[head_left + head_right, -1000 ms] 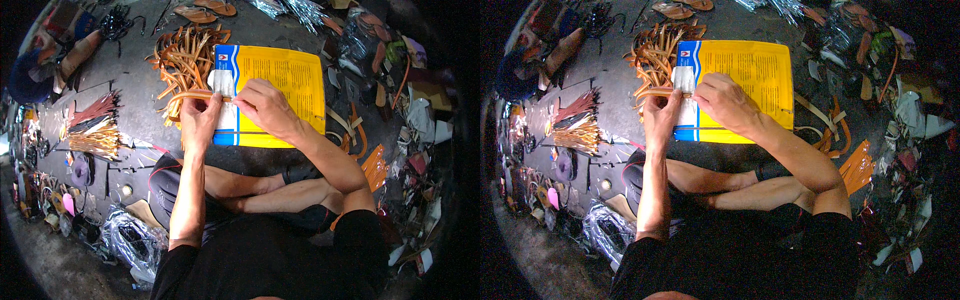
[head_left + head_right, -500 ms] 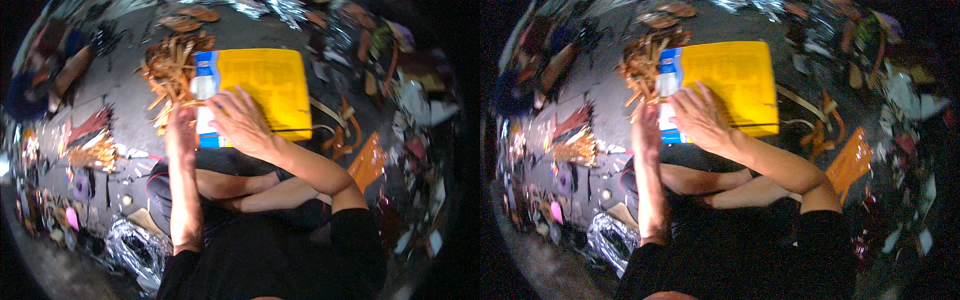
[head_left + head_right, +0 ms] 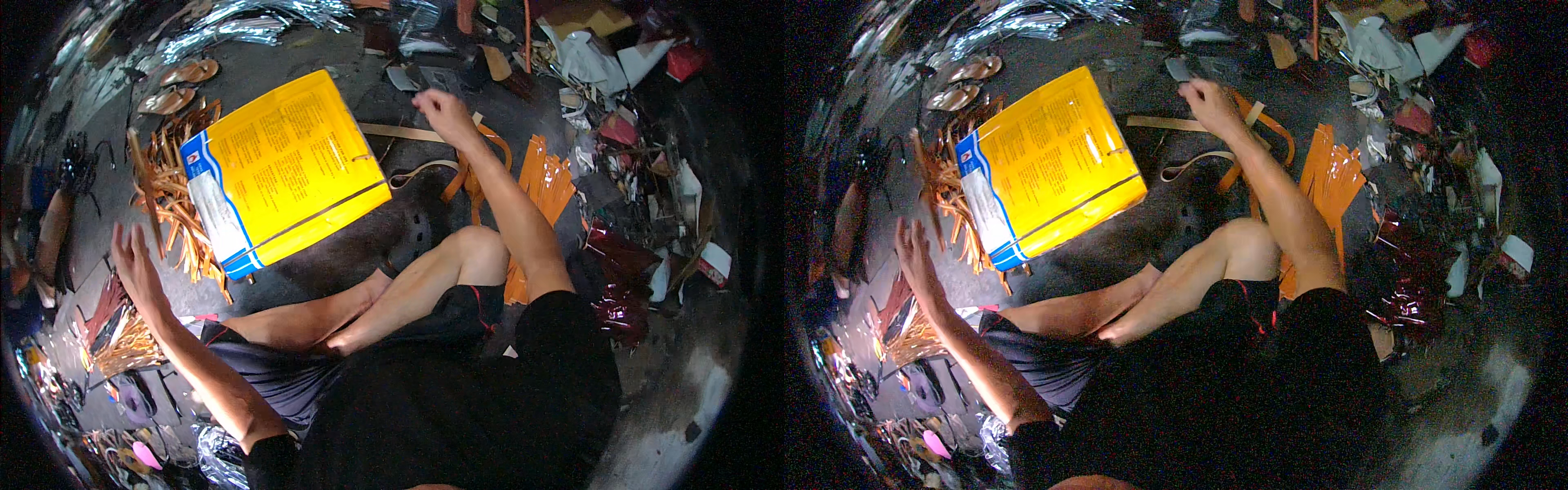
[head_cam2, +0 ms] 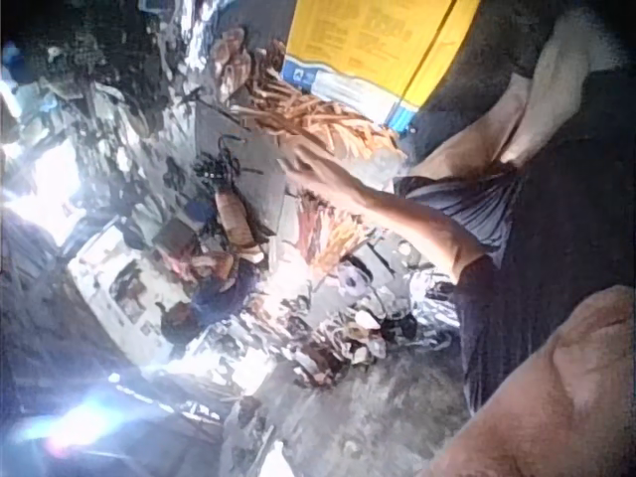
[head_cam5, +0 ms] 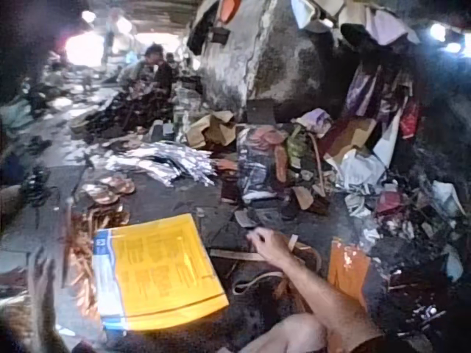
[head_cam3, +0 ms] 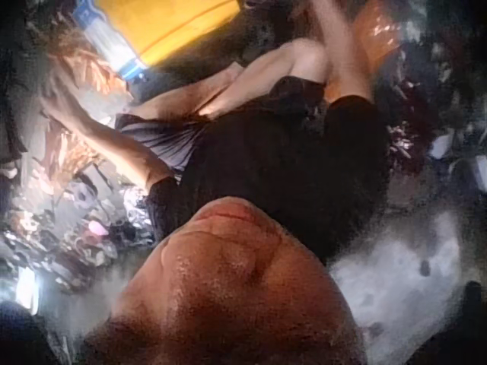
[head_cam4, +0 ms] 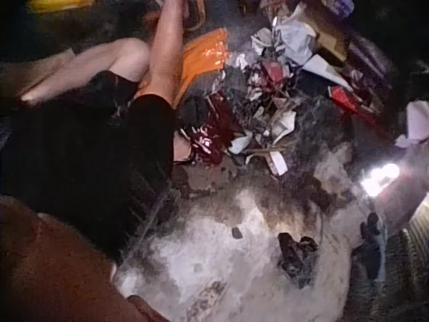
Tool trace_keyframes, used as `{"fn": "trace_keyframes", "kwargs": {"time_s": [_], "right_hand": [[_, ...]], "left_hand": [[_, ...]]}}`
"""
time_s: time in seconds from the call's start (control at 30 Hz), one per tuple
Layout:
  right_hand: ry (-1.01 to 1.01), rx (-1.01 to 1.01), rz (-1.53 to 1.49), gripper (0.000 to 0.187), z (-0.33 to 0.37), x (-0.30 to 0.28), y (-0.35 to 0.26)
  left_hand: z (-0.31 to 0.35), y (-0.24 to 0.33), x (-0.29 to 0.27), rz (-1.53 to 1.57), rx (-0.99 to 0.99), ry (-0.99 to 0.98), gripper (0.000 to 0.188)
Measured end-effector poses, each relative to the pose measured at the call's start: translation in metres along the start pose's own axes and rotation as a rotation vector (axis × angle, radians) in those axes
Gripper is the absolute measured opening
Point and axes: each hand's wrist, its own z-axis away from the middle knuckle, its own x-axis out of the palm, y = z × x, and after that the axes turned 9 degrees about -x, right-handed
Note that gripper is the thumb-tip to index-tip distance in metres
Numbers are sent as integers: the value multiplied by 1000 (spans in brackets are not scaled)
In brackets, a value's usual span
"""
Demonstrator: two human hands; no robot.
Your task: The person sits on the floor and repeatedly picks up thin brown leather straps, peeling off a thin layer from each one by hand. The peeled strips are placed aside, and the process continues with multiple straps.
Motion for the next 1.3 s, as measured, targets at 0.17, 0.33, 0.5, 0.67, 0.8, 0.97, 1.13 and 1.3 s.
{"fn": "trace_keyframes", "kwargs": {"time_s": [0.17, 0.33, 0.5, 0.67, 0.8, 0.97, 1.13, 1.3], "right_hand": [[-72, -229, 607, 18, 42, 37, 122], [-44, -248, 457, 7, 42, 26, 117], [-85, 45, -529, 16, 20, -39, -11], [-485, -170, -267, 19, 37, -83, -173], [-746, -532, -289, 17, 35, -65, -228], [-933, -438, -31, 20, 13, -67, -224], [-687, -268, -214, 22, 12, -63, -155], [-557, -120, -171, 22, 3, -76, -108]], "left_hand": [[57, -35, 17, 139, -140, -57, 46], [71, -28, 40, 134, -68, -86, 34], [108, 43, 73, -125, 83, -66, 28], [124, 106, 106, -204, 517, 18, 36], [137, 132, 106, 54, 339, -681, 27], [107, 116, 50, -112, 9, -860, 27], [64, 89, 6, -199, -148, -879, 25], [43, 55, 6, -308, -158, -717, 23]]}}
